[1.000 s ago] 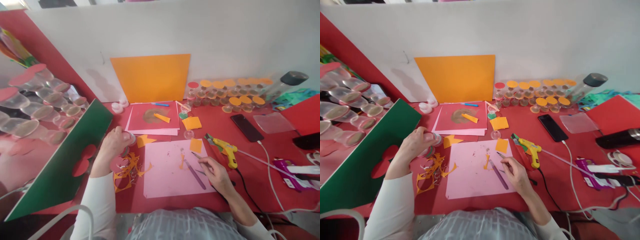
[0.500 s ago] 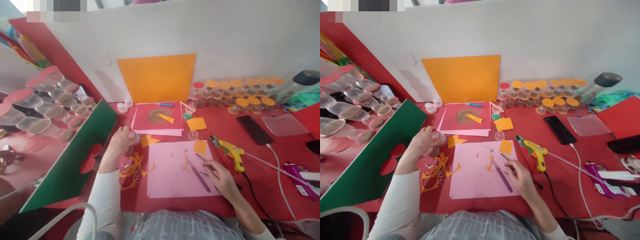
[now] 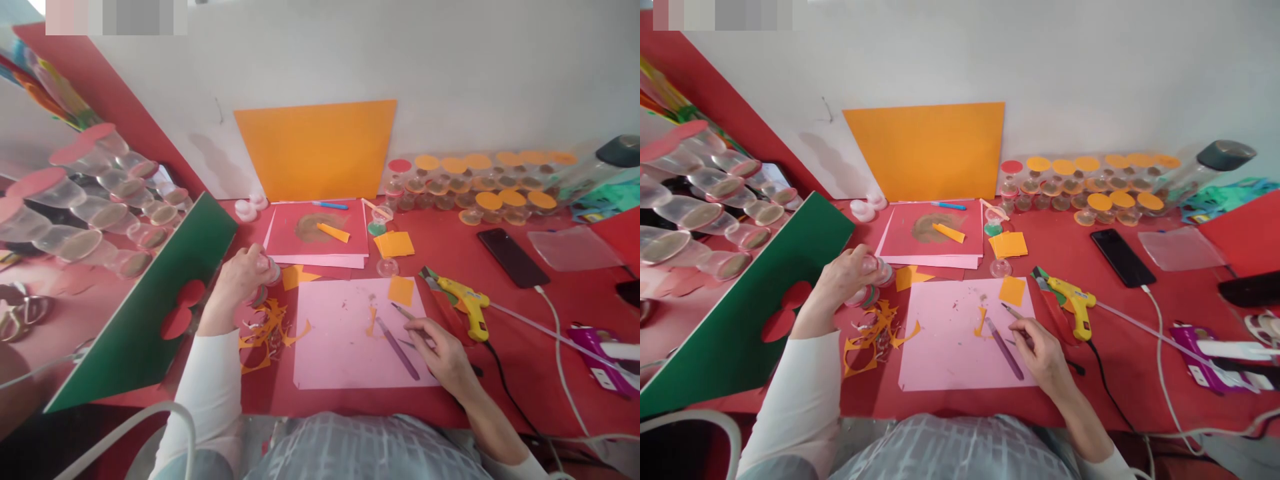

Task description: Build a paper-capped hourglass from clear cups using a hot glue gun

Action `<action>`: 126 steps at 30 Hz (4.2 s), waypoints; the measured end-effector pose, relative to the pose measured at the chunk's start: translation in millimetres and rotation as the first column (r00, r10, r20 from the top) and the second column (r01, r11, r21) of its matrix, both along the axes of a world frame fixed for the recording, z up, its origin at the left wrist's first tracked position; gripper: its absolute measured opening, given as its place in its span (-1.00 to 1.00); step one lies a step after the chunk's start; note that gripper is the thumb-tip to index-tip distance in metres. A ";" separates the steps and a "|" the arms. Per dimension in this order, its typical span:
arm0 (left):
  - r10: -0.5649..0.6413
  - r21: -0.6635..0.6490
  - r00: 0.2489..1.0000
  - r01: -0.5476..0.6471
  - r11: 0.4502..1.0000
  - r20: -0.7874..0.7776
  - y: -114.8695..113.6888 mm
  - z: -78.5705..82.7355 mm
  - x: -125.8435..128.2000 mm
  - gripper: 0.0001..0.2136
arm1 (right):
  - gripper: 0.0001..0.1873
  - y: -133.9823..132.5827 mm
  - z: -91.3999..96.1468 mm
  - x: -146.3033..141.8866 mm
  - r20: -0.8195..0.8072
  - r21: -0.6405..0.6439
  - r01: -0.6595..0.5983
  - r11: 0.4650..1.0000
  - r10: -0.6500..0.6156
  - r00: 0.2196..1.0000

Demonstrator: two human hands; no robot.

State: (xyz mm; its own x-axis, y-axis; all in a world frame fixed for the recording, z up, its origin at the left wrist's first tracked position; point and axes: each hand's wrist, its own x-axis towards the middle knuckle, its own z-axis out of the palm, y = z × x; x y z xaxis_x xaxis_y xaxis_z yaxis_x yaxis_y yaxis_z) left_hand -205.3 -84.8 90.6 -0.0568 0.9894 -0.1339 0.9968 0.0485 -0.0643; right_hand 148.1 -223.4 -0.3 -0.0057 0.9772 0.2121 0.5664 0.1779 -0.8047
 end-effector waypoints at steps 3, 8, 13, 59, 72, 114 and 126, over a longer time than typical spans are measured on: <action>0.010 0.019 1.000 -0.011 1.000 0.015 -2.4 7.0 3.9 -0.72 | -0.85 -1.4 -1.5 0.9 -0.001 -0.006 0.003 1.000 -0.003 1.000; 0.021 0.108 0.992 -0.034 0.994 0.123 -9.8 18.8 -1.1 -0.74 | -0.86 -4.0 -1.3 1.3 -0.021 -0.004 0.008 1.000 -0.008 1.000; -0.245 0.337 0.887 0.110 0.935 0.390 -20.4 16.1 6.1 -0.72 | -0.82 -2.2 -1.6 -0.3 -0.060 -0.045 -0.004 0.999 0.002 0.998; -0.461 0.268 0.529 0.401 0.876 0.713 -48.8 -94.3 92.8 -0.66 | -0.88 120.1 3.1 -23.0 0.728 -0.018 0.120 0.993 -0.070 0.682; -0.372 0.278 0.338 0.296 0.914 0.864 -55.0 -95.8 94.8 -0.57 | -0.86 58.0 20.7 -43.7 -0.179 -0.160 -0.059 0.985 0.030 0.983; -0.403 0.313 0.062 0.527 0.790 0.913 -51.5 -98.2 102.2 -0.61 | -0.82 38.1 -6.8 -68.5 -0.559 -0.141 -0.251 0.958 0.132 0.819; -0.425 0.341 0.009 0.581 0.739 0.905 -50.5 -96.5 105.3 -0.67 | -0.79 37.1 -9.8 -71.2 -0.658 -0.241 -0.282 0.929 0.057 0.750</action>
